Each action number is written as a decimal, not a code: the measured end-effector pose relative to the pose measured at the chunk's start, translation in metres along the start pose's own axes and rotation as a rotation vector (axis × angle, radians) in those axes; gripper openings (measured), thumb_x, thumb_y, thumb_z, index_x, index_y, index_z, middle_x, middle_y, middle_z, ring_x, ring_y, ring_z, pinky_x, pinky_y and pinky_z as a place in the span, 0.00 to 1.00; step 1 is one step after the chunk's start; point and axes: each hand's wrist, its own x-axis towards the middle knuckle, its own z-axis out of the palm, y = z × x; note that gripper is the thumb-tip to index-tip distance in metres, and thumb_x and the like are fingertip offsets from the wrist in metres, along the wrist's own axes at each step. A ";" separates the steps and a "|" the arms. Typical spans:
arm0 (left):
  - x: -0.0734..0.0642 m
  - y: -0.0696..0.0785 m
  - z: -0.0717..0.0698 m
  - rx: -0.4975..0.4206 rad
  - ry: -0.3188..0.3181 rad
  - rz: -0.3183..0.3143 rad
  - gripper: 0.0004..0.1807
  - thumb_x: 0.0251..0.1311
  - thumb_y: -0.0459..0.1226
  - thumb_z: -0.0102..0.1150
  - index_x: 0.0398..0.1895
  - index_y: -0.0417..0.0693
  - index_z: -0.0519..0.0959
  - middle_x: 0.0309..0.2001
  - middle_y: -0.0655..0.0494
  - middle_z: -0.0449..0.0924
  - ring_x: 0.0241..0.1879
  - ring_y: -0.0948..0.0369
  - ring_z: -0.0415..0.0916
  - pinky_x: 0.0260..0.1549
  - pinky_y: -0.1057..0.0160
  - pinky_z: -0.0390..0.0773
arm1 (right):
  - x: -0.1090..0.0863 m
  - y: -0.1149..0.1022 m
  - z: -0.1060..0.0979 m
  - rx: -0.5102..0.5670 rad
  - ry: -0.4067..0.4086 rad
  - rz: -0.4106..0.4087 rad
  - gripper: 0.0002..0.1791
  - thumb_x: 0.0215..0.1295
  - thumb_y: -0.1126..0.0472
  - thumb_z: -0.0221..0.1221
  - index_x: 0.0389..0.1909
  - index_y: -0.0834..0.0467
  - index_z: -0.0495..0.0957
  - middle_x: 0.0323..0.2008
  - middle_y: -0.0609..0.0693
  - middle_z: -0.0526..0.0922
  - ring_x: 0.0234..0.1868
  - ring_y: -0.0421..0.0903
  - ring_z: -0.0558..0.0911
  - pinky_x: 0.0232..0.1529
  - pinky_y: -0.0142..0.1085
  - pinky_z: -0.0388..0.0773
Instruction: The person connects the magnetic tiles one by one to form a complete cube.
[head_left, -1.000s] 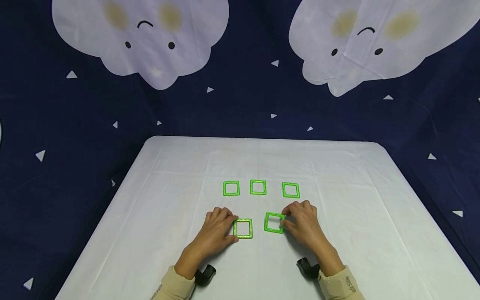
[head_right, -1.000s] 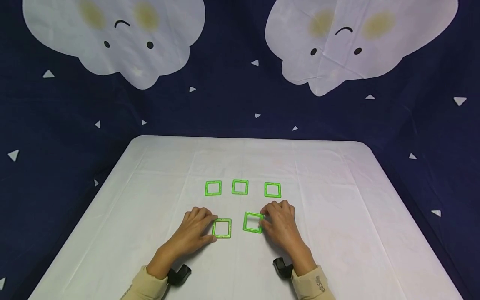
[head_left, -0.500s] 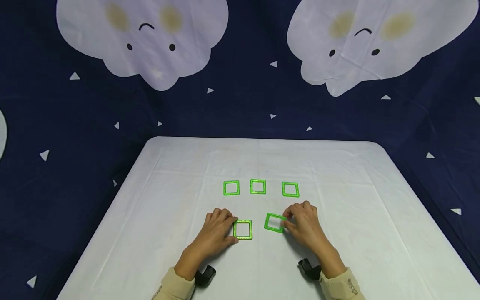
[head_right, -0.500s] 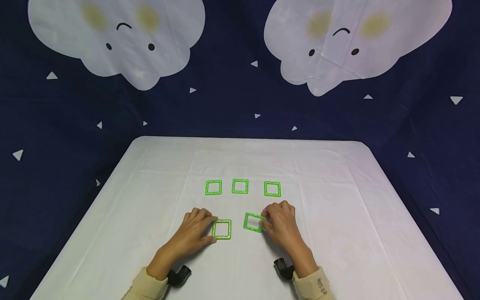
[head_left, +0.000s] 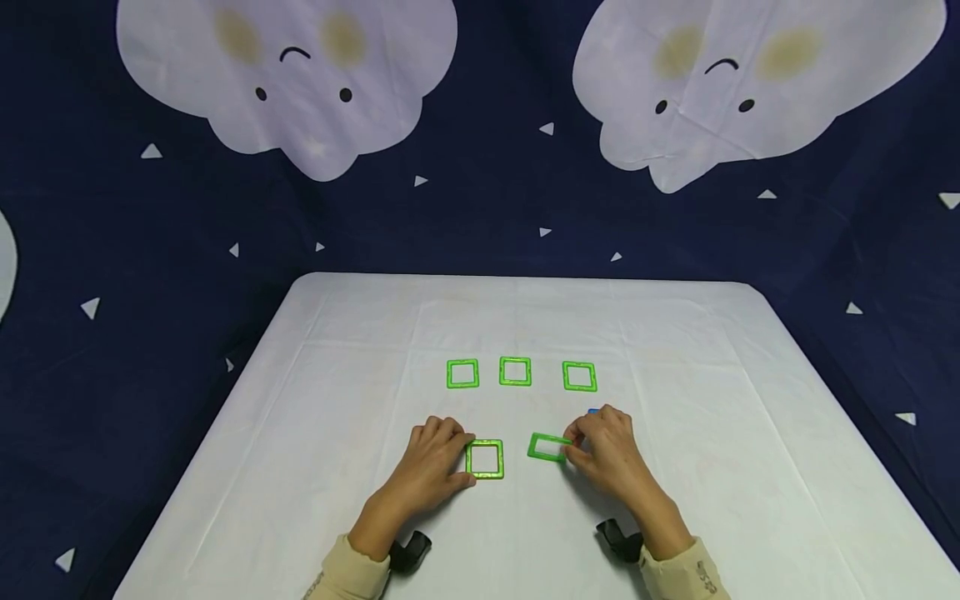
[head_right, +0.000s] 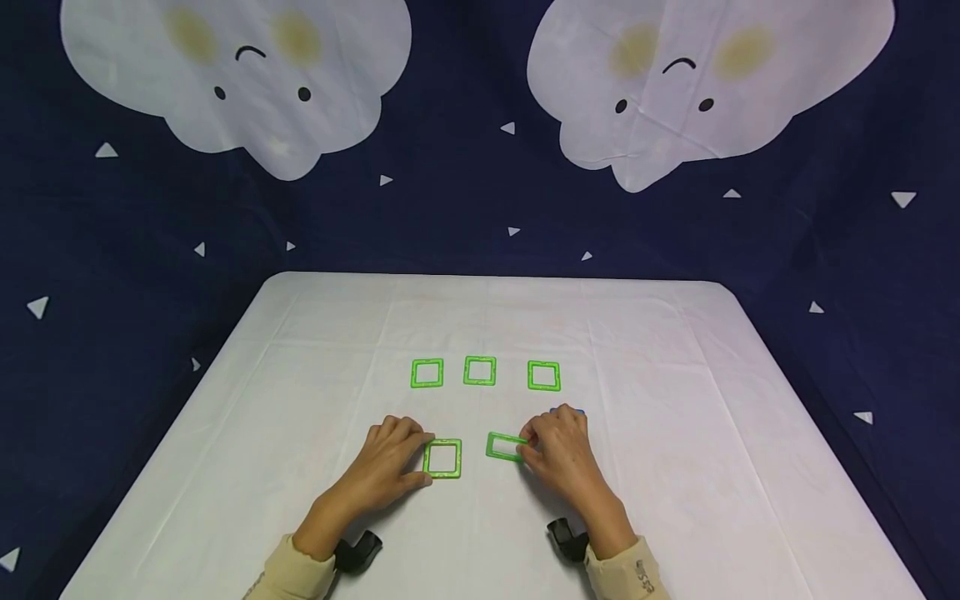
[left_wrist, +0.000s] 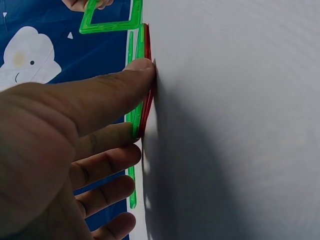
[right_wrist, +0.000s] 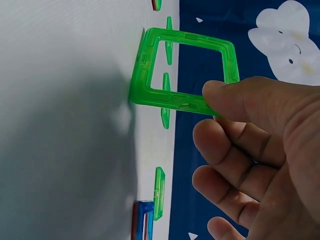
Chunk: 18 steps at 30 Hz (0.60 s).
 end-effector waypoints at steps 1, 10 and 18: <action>0.000 0.000 0.000 0.000 0.000 0.001 0.31 0.47 0.50 0.70 0.54 0.47 0.77 0.45 0.58 0.71 0.46 0.60 0.62 0.49 0.54 0.62 | 0.000 0.000 0.000 -0.004 -0.004 0.000 0.12 0.40 0.65 0.73 0.21 0.53 0.78 0.19 0.40 0.77 0.31 0.39 0.68 0.47 0.47 0.63; 0.001 0.000 -0.001 -0.004 -0.003 0.002 0.30 0.47 0.50 0.69 0.53 0.47 0.78 0.45 0.58 0.72 0.46 0.59 0.62 0.49 0.54 0.62 | -0.002 0.004 0.005 -0.024 0.074 -0.080 0.10 0.37 0.66 0.73 0.21 0.55 0.81 0.18 0.41 0.80 0.30 0.41 0.70 0.45 0.48 0.63; 0.005 0.003 0.000 -0.003 -0.013 0.012 0.30 0.48 0.51 0.69 0.53 0.46 0.77 0.45 0.58 0.72 0.46 0.59 0.62 0.51 0.53 0.62 | -0.001 0.008 0.002 -0.009 0.108 -0.091 0.10 0.37 0.67 0.73 0.21 0.55 0.82 0.18 0.41 0.80 0.29 0.40 0.70 0.42 0.46 0.64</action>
